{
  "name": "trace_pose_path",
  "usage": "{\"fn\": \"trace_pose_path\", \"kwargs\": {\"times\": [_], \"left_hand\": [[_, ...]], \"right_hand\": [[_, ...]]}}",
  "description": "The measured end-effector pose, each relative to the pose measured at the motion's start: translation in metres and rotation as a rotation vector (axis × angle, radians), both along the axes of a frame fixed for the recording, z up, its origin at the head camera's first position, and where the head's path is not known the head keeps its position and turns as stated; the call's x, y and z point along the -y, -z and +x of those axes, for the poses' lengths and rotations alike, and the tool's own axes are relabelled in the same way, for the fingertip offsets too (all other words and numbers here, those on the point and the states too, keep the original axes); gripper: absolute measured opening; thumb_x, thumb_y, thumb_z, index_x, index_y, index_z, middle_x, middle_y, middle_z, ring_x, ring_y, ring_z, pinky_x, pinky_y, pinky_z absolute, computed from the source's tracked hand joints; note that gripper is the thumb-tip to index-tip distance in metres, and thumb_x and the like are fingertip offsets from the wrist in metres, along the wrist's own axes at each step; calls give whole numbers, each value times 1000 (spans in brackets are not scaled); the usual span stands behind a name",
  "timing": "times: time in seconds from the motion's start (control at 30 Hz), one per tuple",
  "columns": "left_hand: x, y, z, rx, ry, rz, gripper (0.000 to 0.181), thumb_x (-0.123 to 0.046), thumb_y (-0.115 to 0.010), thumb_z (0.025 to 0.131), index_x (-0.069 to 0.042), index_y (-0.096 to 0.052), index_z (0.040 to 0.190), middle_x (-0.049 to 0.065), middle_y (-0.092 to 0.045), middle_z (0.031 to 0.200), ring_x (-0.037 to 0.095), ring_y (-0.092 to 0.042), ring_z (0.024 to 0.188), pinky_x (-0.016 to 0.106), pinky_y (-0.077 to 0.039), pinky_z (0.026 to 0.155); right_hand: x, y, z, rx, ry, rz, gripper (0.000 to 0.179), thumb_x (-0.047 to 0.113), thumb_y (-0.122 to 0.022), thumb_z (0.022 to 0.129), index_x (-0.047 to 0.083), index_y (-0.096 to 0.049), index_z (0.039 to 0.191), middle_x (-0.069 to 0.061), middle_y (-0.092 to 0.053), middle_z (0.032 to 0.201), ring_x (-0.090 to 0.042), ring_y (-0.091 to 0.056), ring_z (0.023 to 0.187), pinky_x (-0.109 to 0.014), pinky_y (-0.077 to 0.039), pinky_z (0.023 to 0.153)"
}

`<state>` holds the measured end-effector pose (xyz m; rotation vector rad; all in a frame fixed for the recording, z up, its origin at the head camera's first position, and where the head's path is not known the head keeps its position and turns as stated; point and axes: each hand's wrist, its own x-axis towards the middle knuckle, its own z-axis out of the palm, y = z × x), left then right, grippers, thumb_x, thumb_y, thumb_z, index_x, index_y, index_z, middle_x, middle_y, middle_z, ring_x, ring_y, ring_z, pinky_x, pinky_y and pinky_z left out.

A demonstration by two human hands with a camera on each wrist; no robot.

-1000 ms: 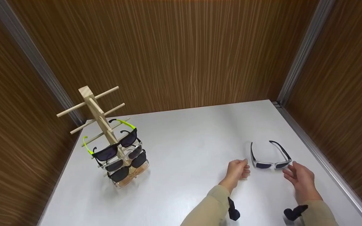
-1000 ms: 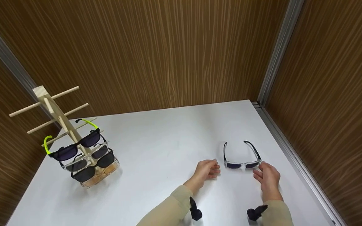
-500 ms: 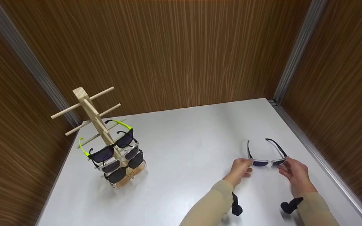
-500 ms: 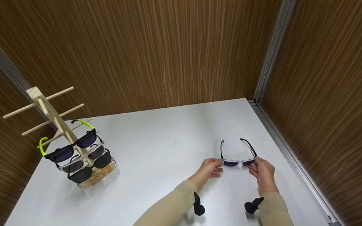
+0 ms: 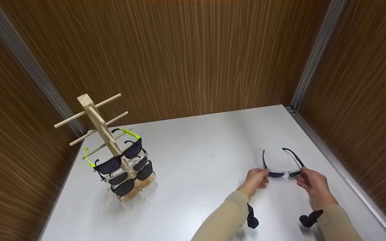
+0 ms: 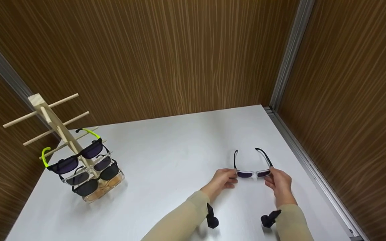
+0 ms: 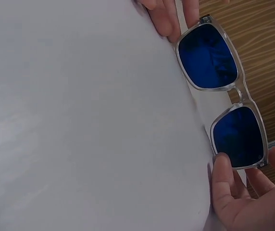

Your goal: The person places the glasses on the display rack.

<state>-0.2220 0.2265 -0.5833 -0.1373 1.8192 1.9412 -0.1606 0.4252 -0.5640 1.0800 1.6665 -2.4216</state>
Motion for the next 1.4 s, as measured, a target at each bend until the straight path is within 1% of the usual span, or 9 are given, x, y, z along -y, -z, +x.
{"fn": "trace_pose_path", "kwargs": {"times": [0.17, 0.33, 0.53, 0.73, 0.87, 1.0, 1.1, 1.23, 1.4], "left_hand": [[5, -1, -1, 1, -1, -27, 19, -23, -63, 87, -4, -64, 90, 10, -63, 82, 24, -63, 75, 34, -53, 64], [12, -4, 0, -2, -15, -33, 17, -23, -63, 87, -6, -63, 88, 12, -64, 82, 24, -64, 73, 33, -53, 62], [20, -6, -2, -10, -60, -40, 14, -23, -62, 88, -9, -61, 86, 11, -65, 81, 21, -61, 67, 29, -49, 57], [33, -6, -6, -16, -93, -39, 14, -23, -62, 88, -10, -59, 85, 10, -64, 80, 20, -61, 67, 29, -49, 56], [42, -5, -9, -22, -109, -39, 14, -23, -62, 89, -10, -60, 85, 9, -64, 80, 19, -61, 65, 28, -47, 54], [49, -4, -10, -21, -123, -12, 11, -20, -62, 88, -10, -60, 85, 10, -64, 78, 16, -58, 59, 24, -44, 49], [55, -2, -11, -23, -138, 1, 10, -20, -63, 87, -10, -61, 86, 9, -65, 77, 15, -57, 57, 23, -43, 47], [66, -2, -12, -35, -141, 12, 11, -21, -64, 87, -10, -62, 89, 8, -65, 81, 18, -63, 63, 25, -46, 48], [83, -1, -13, -58, -123, 41, 13, -22, -64, 87, -10, -63, 91, 8, -66, 85, 25, -66, 73, 27, -51, 53]], "right_hand": [[4, 0, -3, -7, -17, 32, 22, 24, -54, 94, 8, -51, 109, -2, -63, 84, -13, -64, 79, -29, -52, 80], [9, -3, -2, -7, -42, 27, 21, 24, -55, 94, 9, -50, 108, -3, -63, 83, -13, -63, 76, -29, -53, 76], [19, -8, -2, -32, -77, -9, 25, 26, -54, 94, 9, -46, 111, -4, -65, 84, -13, -64, 76, -29, -54, 73], [33, -12, -4, -39, -102, 5, 30, 28, -55, 94, 10, -44, 115, -4, -65, 87, -15, -64, 81, -31, -53, 76], [42, -12, -4, -56, -114, 19, 30, 28, -55, 94, 10, -44, 115, -3, -65, 89, -16, -65, 84, -32, -52, 79], [49, -11, -4, -80, -112, 20, 28, 27, -55, 94, 10, -45, 113, 0, -64, 91, -16, -65, 85, -33, -52, 81], [55, -11, -4, -105, -110, 5, 27, 27, -56, 94, 9, -45, 112, -1, -63, 91, -16, -65, 85, -32, -52, 80], [64, -13, -5, -128, -111, -12, 27, 25, -56, 94, 9, -44, 113, 0, -63, 91, -16, -66, 85, -33, -52, 82], [77, -15, -6, -168, -129, 18, 24, 24, -55, 95, 8, -46, 112, 1, -64, 92, -18, -65, 90, -35, -49, 87]]}}
